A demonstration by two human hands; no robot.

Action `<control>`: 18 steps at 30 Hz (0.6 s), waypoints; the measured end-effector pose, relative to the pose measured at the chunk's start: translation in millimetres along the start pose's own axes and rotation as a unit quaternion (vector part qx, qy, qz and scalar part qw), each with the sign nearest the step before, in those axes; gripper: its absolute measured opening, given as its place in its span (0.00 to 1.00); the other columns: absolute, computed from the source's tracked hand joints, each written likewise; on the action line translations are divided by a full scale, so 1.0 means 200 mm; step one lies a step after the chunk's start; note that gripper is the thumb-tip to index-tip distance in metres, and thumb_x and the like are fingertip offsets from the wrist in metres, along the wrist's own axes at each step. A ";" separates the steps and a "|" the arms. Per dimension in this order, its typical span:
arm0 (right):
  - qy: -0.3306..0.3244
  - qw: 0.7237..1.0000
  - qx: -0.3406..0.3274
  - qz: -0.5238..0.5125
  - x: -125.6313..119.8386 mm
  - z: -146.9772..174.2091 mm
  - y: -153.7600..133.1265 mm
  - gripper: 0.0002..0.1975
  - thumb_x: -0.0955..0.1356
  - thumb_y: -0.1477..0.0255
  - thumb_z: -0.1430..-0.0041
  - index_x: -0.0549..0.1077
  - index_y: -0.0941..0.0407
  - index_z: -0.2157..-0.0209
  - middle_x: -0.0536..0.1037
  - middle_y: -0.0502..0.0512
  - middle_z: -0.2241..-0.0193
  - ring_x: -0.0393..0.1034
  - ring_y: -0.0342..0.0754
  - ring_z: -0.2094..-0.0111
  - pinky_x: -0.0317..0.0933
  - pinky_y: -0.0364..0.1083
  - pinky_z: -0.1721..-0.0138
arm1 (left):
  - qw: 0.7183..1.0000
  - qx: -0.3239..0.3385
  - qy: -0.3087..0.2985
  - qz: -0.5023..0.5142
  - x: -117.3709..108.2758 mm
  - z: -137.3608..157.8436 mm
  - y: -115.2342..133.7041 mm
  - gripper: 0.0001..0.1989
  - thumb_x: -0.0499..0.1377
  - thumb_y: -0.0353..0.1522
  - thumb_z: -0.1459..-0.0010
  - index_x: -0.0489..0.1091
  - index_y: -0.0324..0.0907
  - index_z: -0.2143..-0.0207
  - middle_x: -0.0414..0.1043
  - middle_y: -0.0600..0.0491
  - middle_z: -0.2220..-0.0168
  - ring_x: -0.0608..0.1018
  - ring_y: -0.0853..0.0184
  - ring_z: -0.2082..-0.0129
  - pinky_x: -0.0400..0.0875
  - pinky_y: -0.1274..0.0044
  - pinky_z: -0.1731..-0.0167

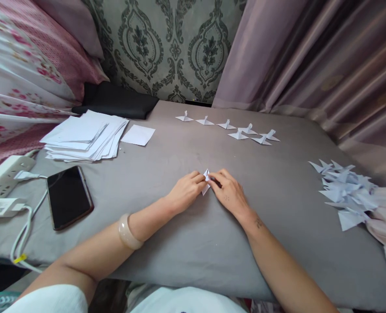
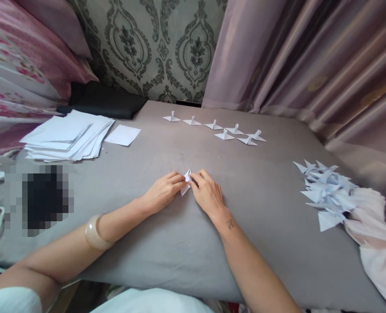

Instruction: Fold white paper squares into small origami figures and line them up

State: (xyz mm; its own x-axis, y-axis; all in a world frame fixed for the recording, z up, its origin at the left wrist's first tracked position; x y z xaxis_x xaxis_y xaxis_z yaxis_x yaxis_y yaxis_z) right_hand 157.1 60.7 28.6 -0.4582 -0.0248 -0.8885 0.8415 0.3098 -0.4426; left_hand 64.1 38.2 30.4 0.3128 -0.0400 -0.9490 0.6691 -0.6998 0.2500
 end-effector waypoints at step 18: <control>0.013 0.996 -0.018 -0.084 -0.04 -0.01 0.05 0.12 0.62 0.72 0.40 0.71 0.52 0.56 0.73 0.52 0.60 0.68 0.42 0.68 0.61 0.44 0.63 | 0.985 -0.038 0.019 0.169 -0.04 0.00 -0.14 0.21 0.48 0.18 0.49 0.70 0.39 0.55 0.74 0.48 0.61 0.72 0.64 0.61 0.69 0.74 0.58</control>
State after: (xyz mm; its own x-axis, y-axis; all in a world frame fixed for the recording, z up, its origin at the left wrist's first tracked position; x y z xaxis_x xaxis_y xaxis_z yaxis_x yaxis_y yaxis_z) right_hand 169.2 65.4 30.3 -0.5993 -0.0545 -0.7987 0.7415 0.3381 -0.5795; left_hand 42.8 56.9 30.7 0.5500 -0.2329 -0.8020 0.5706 -0.5965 0.5645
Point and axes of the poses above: each hand's wrist, its own z-axis away from the middle knuckle, its own x-axis out of the palm, y = z × x, the point moved 9 cm from there along -z, towards the middle knuckle
